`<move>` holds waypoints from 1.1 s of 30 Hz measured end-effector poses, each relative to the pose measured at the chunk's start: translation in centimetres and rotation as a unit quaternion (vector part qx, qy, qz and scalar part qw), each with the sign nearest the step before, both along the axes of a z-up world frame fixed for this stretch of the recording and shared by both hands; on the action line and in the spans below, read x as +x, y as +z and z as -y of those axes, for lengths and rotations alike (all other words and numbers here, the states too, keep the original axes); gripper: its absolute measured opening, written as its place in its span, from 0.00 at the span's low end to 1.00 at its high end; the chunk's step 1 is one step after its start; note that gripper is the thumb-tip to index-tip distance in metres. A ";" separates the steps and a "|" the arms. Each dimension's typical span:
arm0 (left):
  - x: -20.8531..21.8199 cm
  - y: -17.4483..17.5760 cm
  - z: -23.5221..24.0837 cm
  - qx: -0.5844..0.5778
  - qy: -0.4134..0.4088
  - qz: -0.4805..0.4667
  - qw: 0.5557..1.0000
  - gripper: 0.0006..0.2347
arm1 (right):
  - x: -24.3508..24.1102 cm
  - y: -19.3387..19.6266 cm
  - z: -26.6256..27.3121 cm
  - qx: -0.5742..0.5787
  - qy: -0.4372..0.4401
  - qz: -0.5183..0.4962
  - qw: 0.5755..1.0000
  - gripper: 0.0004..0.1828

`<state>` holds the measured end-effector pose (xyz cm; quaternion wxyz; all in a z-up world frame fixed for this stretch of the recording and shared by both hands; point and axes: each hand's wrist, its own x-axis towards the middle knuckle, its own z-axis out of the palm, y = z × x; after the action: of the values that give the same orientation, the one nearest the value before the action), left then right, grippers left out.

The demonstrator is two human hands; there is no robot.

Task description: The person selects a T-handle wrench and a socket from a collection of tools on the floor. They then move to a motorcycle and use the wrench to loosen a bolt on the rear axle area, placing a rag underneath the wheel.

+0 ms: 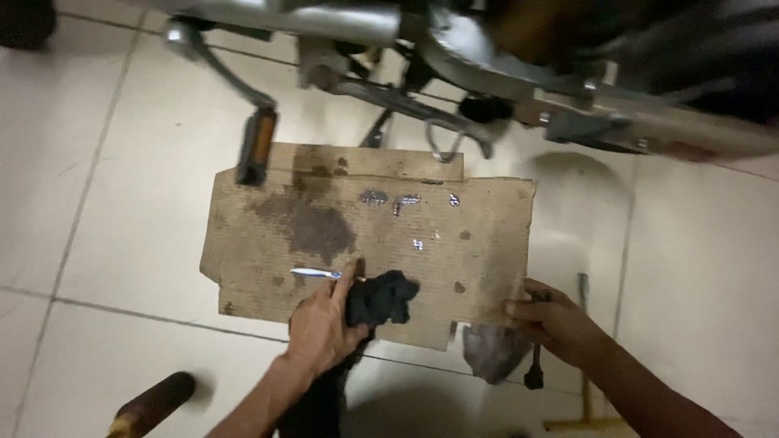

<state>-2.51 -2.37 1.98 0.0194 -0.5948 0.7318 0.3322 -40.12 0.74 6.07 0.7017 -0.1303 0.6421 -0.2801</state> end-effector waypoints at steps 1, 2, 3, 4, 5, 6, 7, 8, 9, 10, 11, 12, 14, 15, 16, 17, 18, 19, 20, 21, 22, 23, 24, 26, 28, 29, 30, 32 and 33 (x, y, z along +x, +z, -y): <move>-0.5 -0.5 0.6 0.017 -0.020 0.017 1.000 0.44 | -1.1 0.3 -0.4 0.030 -0.008 -0.018 0.999 0.10; -0.9 -1.1 1.2 0.033 -0.040 0.034 0.998 0.39 | -2.2 0.6 -0.8 0.059 -0.015 -0.036 0.997 0.22; -1.6 -0.9 1.6 0.031 -0.047 0.032 0.998 0.39 | -3.5 0.7 -1.6 0.058 -0.022 -0.038 0.997 0.22; -2.3 -0.8 2.1 0.063 -0.056 0.047 0.995 0.36 | -4.8 0.8 -2.3 0.071 -0.028 -0.087 0.993 0.21; -2.9 -0.7 2.6 0.095 -0.066 0.063 0.991 0.33 | -6.0 0.8 -3.0 0.083 -0.034 -0.135 0.987 0.19; -3.4 -0.5 2.7 0.093 -0.072 0.064 0.991 0.33 | -8.2 -0.2 -3.8 0.082 -0.041 -0.134 0.987 0.19; -4.1 -0.1 2.8 0.084 -0.084 0.070 0.990 0.30 | -10.4 -1.0 -4.8 0.107 -0.070 -0.148 0.981 0.25; -4.8 0.2 2.8 0.076 -0.095 0.075 0.990 0.28 | -12.6 -1.9 -5.9 0.133 -0.099 -0.160 0.973 0.30; -5.1 -0.5 2.4 0.074 -0.102 0.075 0.989 0.28 | -14.3 -1.5 -6.3 0.132 -0.106 -0.161 0.972 0.30; -5.4 -1.2 2.0 0.019 -0.092 0.098 0.991 0.27 | -16.0 -1.1 -6.9 0.125 -0.104 -0.168 0.972 0.30; -5.4 -1.8 1.6 -0.036 -0.080 0.122 0.989 0.25 | -17.5 -0.8 -7.2 0.117 -0.100 -0.175 0.973 0.31; -5.5 -0.6 1.9 -0.039 -0.084 0.122 0.988 0.25 | -18.6 -0.1 -7.7 0.116 -0.104 -0.173 0.972 0.31; -5.7 1.8 2.6 0.149 -0.031 0.149 0.977 0.26 | -20.8 1.4 -8.4 0.130 -0.132 -0.222 0.957 0.28; -5.2 1.3 2.5 0.146 -0.032 0.152 0.977 0.26 | -23.6 -0.1 -9.9 0.128 -0.134 -0.219 0.958 0.28; -4.7 0.9 2.5 0.151 -0.022 0.173 0.973 0.26 | -26.3 -1.7 -11.3 0.079 -0.121 -0.208 0.967 0.21; -4.2 0.5 2.3 0.158 -0.012 0.195 0.968 0.26 | -28.9 -3.2 -12.7 0.033 -0.106 -0.196 0.974 0.13; -3.8 0.8 2.4 0.157 -0.013 0.198 0.968 0.26 | -29.8 -3.4 -13.1 0.033 -0.107 -0.193 0.975 0.13; -3.4 1.2 2.5 0.164 -0.006 0.206 0.965 0.25 | -30.7 -3.7 -13.4 0.040 -0.132 -0.212 0.967 0.12; -3.0 1.5 2.6 0.171 0.001 0.214 0.962 0.24 | -31.6 -4.0 -13.7 0.048 -0.156 -0.231 0.959 0.12; -2.7 1.8 2.7 0.169 0.002 0.216 0.962 0.24 | -32.5 -4.5 -14.1 0.046 -0.157 -0.229 0.960 0.12; -2.4 2.1 2.8 0.171 0.020 0.223 0.959 0.23 | -33.4 -5.0 -14.5 0.033 -0.165 -0.240 0.956 0.10; -2.2 2.4 2.8 0.173 0.038 0.229 0.957 0.23 | -34.4 -5.3 -14.9 0.021 -0.174 -0.252 0.952 0.09; -1.9 2.6 3.0 0.171 0.038 0.230 0.957 0.23 | -35.6 -6.0 -15.5 0.019 -0.175 -0.251 0.952 0.09; -1.3 2.9 3.3 0.180 0.051 0.239 0.953 0.21 | -37.8 -7.5 -16.8 -0.009 -0.184 -0.238 0.954 0.07; -0.9 3.3 3.5 0.174 0.062 0.242 0.953 0.22 | -38.1 -8.2 -16.1 0.006 -0.184 -0.274 0.944 0.09; -1.0 3.3 3.4 0.172 0.068 0.242 0.953 0.23 | -38.4 -8.4 -16.5 0.026 -0.186 -0.313 0.931 0.12; -0.9 2.9 3.4 0.172 0.064 0.241 0.953 0.23 | -37.6 -8.0 -15.0 0.027 -0.189 -0.314 0.930 0.12; -0.8 2.2 3.5 0.169 0.068 0.256 0.949 0.25 | -36.1 -7.5 -12.3 0.029 -0.160 -0.329 0.930 0.14; -1.1 2.3 3.6 0.168 0.062 0.255 0.950 0.25 | -33.7 -5.4 -10.5 0.031 -0.165 -0.332 0.928 0.14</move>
<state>-3.62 -5.97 4.26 0.2843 -0.6916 0.5980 0.2885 -73.84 11.28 0.64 0.3963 -0.0864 0.8590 -0.3125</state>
